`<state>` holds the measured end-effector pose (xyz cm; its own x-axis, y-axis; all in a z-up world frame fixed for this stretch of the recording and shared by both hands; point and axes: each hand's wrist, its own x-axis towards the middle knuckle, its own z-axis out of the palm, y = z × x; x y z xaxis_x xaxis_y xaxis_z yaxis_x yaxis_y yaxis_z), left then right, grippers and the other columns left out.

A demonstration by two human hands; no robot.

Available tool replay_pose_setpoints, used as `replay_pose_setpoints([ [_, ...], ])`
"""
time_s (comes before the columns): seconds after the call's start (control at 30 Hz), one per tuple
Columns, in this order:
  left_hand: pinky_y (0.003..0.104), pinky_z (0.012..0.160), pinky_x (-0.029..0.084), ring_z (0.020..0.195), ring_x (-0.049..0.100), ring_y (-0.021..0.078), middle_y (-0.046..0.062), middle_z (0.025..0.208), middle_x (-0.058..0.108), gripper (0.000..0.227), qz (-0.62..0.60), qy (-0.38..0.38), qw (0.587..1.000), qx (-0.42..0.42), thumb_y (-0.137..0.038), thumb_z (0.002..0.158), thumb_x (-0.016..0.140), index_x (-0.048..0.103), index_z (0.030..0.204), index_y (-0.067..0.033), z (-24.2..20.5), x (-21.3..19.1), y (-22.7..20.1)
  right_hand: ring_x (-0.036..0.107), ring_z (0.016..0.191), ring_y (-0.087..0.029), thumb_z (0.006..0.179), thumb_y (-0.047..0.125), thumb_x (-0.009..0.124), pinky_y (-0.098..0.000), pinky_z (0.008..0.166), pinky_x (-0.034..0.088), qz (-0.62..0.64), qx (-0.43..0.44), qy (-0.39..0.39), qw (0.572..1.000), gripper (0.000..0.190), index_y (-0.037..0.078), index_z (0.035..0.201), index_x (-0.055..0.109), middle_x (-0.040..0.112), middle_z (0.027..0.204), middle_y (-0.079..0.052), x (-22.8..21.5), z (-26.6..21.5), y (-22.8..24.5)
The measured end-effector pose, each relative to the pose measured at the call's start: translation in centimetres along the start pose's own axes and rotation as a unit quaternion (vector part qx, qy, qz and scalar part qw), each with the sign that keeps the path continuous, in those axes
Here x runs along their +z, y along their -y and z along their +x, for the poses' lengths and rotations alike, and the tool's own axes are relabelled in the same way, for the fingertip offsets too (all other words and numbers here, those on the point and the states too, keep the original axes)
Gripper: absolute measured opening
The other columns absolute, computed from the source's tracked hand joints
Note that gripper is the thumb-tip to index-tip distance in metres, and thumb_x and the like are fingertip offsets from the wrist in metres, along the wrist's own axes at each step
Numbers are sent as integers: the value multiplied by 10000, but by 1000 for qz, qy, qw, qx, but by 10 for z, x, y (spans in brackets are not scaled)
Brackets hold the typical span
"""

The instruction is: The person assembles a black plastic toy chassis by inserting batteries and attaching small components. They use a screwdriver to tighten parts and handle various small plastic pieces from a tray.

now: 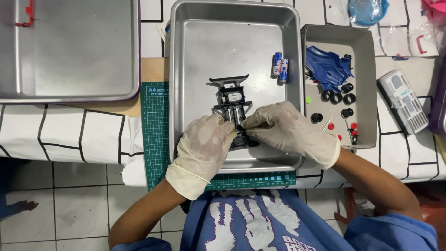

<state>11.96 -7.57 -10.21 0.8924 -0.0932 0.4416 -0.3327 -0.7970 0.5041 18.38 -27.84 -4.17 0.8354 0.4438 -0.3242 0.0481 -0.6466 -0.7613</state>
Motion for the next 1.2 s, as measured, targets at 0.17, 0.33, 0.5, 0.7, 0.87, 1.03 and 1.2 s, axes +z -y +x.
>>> replay_pose_setpoints([
  [0.17,461,568,562,670,671,331,85,727,661,230,23,52,996,65,-300,893,805,658,844,-129,2,4,18,789,850,-225,806,162,817,-321,766,597,0,2,15,1000,93,209,875,858,822,828,-22,-4,0,5],
  [0.33,350,665,559,736,667,205,-55,773,582,163,2,104,991,84,-378,887,742,662,884,-237,26,-34,1,783,865,-186,796,201,805,-294,802,593,14,68,44,997,106,241,871,867,831,851,-7,-5,3,13],
  [0.5,370,678,555,733,660,209,-48,782,573,139,24,101,991,83,-360,880,735,661,896,-243,10,-11,20,793,888,-205,814,177,807,-303,804,591,6,52,55,997,126,236,904,873,845,901,-31,-8,1,17],
  [0.7,375,725,556,770,662,209,-43,802,566,102,62,99,989,92,-327,902,701,648,928,-245,13,-21,10,753,979,-224,921,47,649,-273,900,555,44,75,78,993,197,2,979,832,818,925,-157,-13,-10,37],
  [0.87,392,823,559,825,686,236,11,835,624,136,90,48,989,106,-322,914,740,663,968,-224,9,-18,4,730,888,-298,906,143,668,-392,816,561,35,137,95,985,208,118,1021,840,810,941,-147,-5,-2,26],
  [1.03,384,920,554,962,683,223,41,1068,646,222,87,-10,993,82,-403,887,823,715,1011,-253,-6,-2,14,632,758,-180,950,145,553,-224,673,520,75,210,191,956,321,128,1222,723,697,907,-65,35,0,-50],
  [1.2,381,1032,499,1075,671,219,25,1178,652,284,93,-29,994,43,-494,876,839,727,1043,-292,-31,23,28,517,616,-162,1025,273,640,-294,572,406,272,249,104,924,252,85,860,611,600,730,-40,7,-14,6],
])
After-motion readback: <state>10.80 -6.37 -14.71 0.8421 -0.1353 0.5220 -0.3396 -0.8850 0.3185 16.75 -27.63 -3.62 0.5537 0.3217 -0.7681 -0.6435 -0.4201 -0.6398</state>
